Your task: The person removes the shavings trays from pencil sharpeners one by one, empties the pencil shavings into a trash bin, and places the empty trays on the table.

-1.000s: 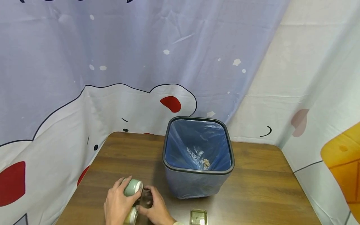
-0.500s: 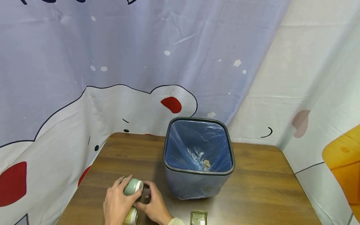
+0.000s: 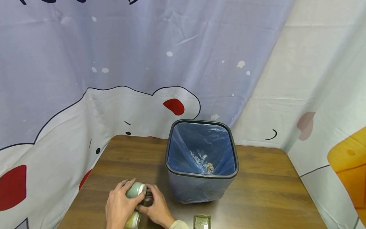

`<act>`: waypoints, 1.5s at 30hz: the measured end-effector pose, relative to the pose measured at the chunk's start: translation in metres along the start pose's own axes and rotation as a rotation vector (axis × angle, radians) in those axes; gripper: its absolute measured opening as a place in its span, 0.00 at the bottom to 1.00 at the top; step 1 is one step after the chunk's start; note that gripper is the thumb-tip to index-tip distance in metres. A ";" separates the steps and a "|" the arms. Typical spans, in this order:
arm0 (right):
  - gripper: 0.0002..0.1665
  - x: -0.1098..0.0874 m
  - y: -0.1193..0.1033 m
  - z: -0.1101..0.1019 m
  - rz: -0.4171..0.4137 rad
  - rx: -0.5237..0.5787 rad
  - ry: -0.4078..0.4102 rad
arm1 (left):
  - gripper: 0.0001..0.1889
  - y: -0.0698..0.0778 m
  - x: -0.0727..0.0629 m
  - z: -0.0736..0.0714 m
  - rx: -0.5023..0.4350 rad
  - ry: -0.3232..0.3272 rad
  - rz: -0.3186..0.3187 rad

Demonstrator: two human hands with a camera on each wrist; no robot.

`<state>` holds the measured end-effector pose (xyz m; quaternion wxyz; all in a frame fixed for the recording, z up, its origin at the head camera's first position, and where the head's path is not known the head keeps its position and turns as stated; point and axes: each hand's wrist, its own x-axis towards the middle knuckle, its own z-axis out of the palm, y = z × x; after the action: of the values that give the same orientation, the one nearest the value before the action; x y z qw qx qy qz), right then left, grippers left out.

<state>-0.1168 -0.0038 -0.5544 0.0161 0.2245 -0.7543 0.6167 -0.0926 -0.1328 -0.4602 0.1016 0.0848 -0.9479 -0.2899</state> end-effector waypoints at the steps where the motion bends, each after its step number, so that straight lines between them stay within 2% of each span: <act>1: 0.35 0.001 0.000 0.000 0.007 0.024 -0.005 | 0.29 0.000 0.000 0.000 -0.004 0.003 -0.001; 7: 0.35 0.004 -0.004 -0.005 0.074 0.155 -0.048 | 0.29 0.001 -0.001 0.005 -0.025 0.058 -0.009; 12: 0.34 0.006 -0.007 -0.008 0.104 0.162 -0.056 | 0.27 0.002 0.000 0.010 -0.031 0.112 -0.005; 14: 0.34 0.006 -0.007 -0.010 0.090 0.115 -0.057 | 0.26 0.002 -0.001 0.011 -0.040 0.120 -0.007; 18: 0.34 0.006 -0.006 -0.014 0.037 -0.090 -0.032 | 0.26 0.003 0.000 0.012 -0.038 0.117 0.009; 20: 0.34 0.006 -0.005 -0.015 0.028 -0.140 -0.028 | 0.25 0.004 0.001 0.012 -0.037 0.107 0.019; 25: 0.34 0.007 -0.004 -0.017 0.023 -0.136 -0.047 | 0.25 0.004 0.001 0.012 -0.047 0.094 0.024; 29: 0.34 0.005 -0.003 -0.017 -0.049 -0.231 -0.016 | 0.25 0.003 0.002 0.014 -0.048 0.102 0.035; 33: 0.34 0.003 -0.002 -0.017 -0.090 -0.263 0.009 | 0.25 0.000 0.003 0.015 -0.057 0.111 0.038; 40: 0.34 0.001 -0.004 -0.018 -0.062 -0.281 -0.010 | 0.26 -0.004 0.003 0.016 -0.073 0.091 0.011; 45: 0.34 0.001 -0.004 -0.020 -0.031 -0.280 -0.017 | 0.26 -0.005 0.004 0.017 -0.079 0.092 0.025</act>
<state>-0.1219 0.0139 -0.5458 0.0502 0.2368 -0.8296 0.5031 -0.0998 -0.1281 -0.4763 0.1518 0.0821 -0.9311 -0.3214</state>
